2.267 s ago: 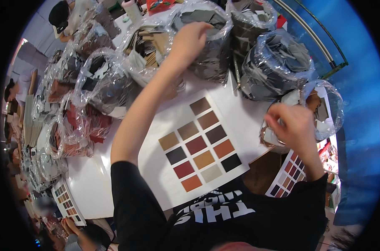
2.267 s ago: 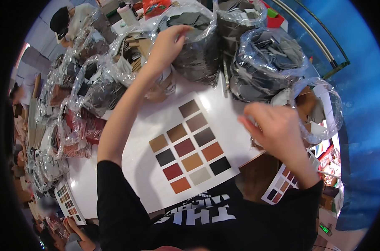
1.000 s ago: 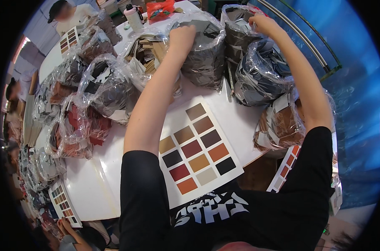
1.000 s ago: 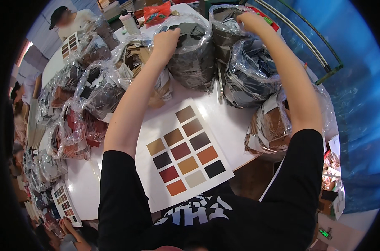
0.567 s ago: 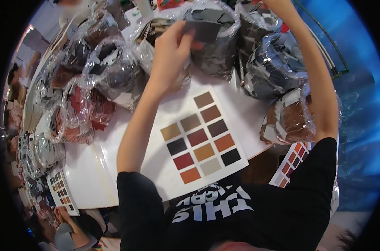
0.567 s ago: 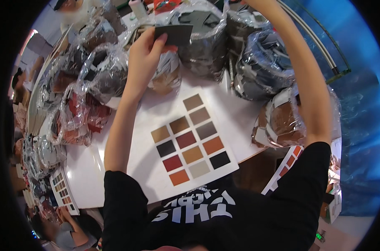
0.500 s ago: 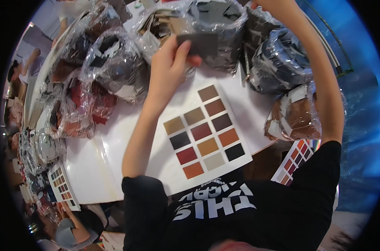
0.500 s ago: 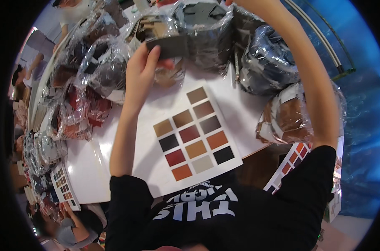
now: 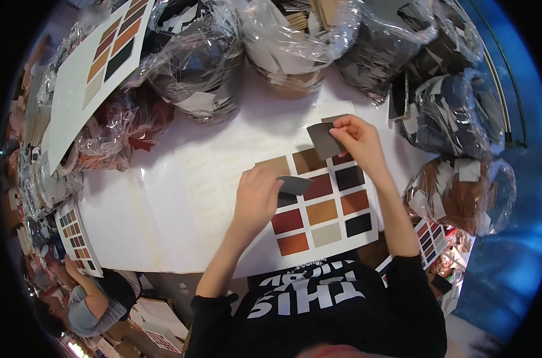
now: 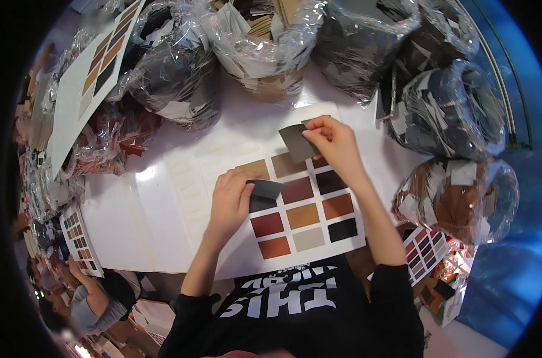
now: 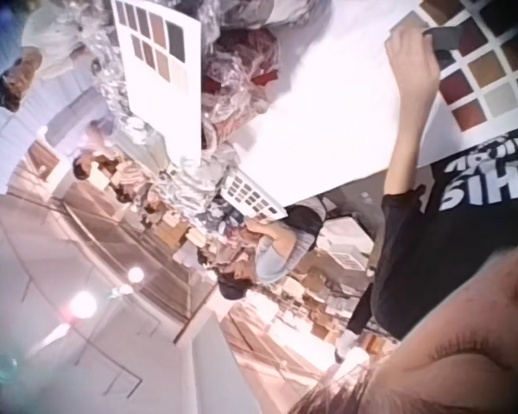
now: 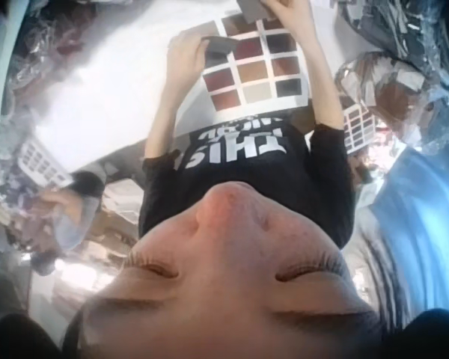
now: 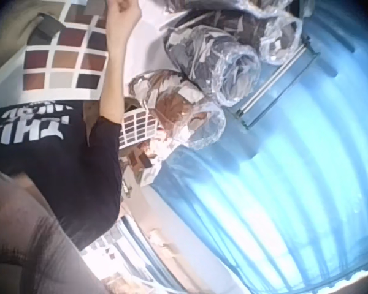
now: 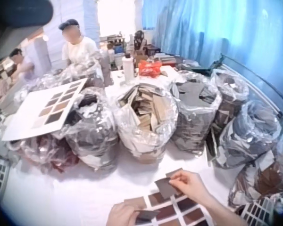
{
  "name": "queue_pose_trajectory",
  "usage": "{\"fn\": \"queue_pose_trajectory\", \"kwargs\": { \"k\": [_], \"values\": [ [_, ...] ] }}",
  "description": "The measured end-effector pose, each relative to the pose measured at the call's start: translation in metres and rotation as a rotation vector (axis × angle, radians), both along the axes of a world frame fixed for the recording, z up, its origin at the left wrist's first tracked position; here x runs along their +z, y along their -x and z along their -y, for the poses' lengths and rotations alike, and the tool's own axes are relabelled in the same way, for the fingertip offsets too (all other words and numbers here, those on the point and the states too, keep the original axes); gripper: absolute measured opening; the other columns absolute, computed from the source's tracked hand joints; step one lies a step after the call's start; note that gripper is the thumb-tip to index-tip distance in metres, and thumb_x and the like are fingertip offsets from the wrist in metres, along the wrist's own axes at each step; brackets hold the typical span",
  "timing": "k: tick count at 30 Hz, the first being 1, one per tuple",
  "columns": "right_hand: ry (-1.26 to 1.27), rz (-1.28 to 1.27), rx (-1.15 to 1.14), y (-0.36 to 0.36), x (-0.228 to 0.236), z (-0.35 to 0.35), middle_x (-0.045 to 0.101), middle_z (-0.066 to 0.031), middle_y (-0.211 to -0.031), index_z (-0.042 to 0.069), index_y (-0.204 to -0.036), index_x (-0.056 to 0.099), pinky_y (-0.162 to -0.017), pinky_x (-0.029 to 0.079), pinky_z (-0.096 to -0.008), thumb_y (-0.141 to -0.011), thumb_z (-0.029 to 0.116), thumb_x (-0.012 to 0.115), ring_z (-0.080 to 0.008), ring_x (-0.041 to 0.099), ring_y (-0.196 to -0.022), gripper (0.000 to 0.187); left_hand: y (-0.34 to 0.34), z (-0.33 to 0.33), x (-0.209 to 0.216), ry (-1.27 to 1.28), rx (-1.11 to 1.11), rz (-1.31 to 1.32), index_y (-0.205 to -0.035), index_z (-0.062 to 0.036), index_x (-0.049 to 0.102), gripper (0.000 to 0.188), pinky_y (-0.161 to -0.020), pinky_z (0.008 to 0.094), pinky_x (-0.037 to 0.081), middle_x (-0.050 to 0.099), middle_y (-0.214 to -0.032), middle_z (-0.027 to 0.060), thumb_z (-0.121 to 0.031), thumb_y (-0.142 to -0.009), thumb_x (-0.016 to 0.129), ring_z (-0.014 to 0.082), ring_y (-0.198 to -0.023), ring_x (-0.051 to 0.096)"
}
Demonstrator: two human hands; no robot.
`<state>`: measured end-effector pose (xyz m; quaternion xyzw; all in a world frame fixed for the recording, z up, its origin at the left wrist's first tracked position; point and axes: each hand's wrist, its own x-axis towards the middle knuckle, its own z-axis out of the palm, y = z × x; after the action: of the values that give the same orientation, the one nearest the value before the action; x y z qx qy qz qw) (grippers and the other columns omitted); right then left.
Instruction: Selecting various colored material samples from plastic bags and placing or matching them on a sample board.
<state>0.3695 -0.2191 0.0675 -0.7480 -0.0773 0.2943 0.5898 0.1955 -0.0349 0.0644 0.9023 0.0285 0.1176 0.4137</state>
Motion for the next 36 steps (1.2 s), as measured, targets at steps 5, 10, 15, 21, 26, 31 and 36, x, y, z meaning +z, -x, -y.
{"fn": "queue_pose_trajectory", "kwargs": {
  "k": [5, 10, 15, 21, 26, 31, 36],
  "values": [
    [-0.224, -0.192, -0.048, 0.038, -0.034, -0.022, 0.055, 0.0054, -0.069, 0.005, -0.099, 0.048, -0.059, 0.042, -0.0172, -0.092, 0.010, 0.062, -0.0002, 0.048, -0.064, 0.016, -0.012, 0.020, -0.020, 0.662, 0.060, -0.091, -0.100, 0.0028, 0.060, 0.014, -0.086, 0.0327, 0.044, 0.059, -0.116, 0.0146, -0.005, -0.093, 0.051, 0.0270, -0.104, 0.056],
    [-0.178, -0.078, -0.021, 0.053, -0.032, -0.020, 0.059, 0.0032, -0.077, 0.001, -0.099, 0.058, -0.056, 0.039, -0.0159, -0.085, 0.004, 0.067, -0.0007, 0.048, -0.060, 0.016, -0.020, 0.017, -0.029, 0.469, 0.076, -0.162, -0.096, -0.0012, 0.060, 0.010, -0.068, 0.0343, 0.048, 0.061, -0.092, 0.0104, -0.002, -0.087, 0.055, 0.0249, -0.079, 0.061],
    [0.021, -0.150, 0.175, 0.031, -0.019, -0.014, 0.060, -0.0007, -0.062, -0.002, -0.091, 0.062, -0.053, 0.041, -0.0187, -0.083, 0.007, 0.070, -0.0035, 0.052, -0.054, 0.015, -0.029, 0.002, -0.017, 0.113, -0.137, -0.125, -0.088, -0.0042, 0.059, 0.013, -0.063, 0.0373, 0.050, 0.058, -0.083, 0.0085, 0.001, -0.076, 0.060, 0.0280, -0.074, 0.061],
    [0.048, -0.181, 0.244, 0.015, -0.018, -0.023, 0.060, -0.0024, -0.061, -0.003, -0.086, 0.061, -0.052, 0.043, -0.0201, -0.085, 0.008, 0.068, -0.0057, 0.055, -0.054, 0.013, -0.034, -0.005, -0.016, 0.028, -0.069, -0.156, -0.085, -0.0040, 0.059, 0.012, -0.065, 0.0363, 0.051, 0.059, -0.085, 0.0081, -0.002, -0.074, 0.062, 0.0273, -0.076, 0.061],
    [0.014, -0.194, 0.035, 0.002, -0.040, -0.025, 0.061, -0.0037, -0.064, -0.001, -0.084, 0.058, -0.049, 0.042, -0.0203, -0.088, 0.007, 0.065, -0.0054, 0.052, -0.051, 0.012, -0.039, -0.005, -0.017, -0.213, 0.106, -0.106, -0.083, -0.0046, 0.061, 0.011, -0.083, 0.0379, 0.047, 0.061, -0.117, 0.0072, -0.003, -0.073, 0.065, 0.0266, -0.102, 0.059],
    [0.003, -0.228, -0.061, -0.008, -0.054, -0.026, 0.061, -0.0040, -0.064, -0.001, -0.084, 0.058, -0.045, 0.040, -0.0194, -0.089, 0.007, 0.065, -0.0041, 0.049, -0.048, 0.012, -0.039, -0.004, -0.025, -0.158, 0.056, -0.152, -0.087, -0.0032, 0.059, 0.016, -0.093, 0.0401, 0.042, 0.057, -0.127, 0.0053, 0.003, -0.073, 0.064, 0.0265, -0.116, 0.052],
    [0.029, -0.244, -0.059, -0.008, -0.052, -0.028, 0.060, -0.0039, -0.063, -0.001, -0.082, 0.058, -0.045, 0.040, -0.0193, -0.089, 0.006, 0.064, -0.0042, 0.048, -0.047, 0.012, -0.044, 0.001, -0.032, -0.294, 0.008, -0.161, -0.084, -0.0058, 0.057, 0.011, -0.098, 0.0458, 0.037, 0.055, -0.131, 0.0083, -0.010, -0.079, 0.066, 0.0253, -0.123, 0.048]
  ]
}}
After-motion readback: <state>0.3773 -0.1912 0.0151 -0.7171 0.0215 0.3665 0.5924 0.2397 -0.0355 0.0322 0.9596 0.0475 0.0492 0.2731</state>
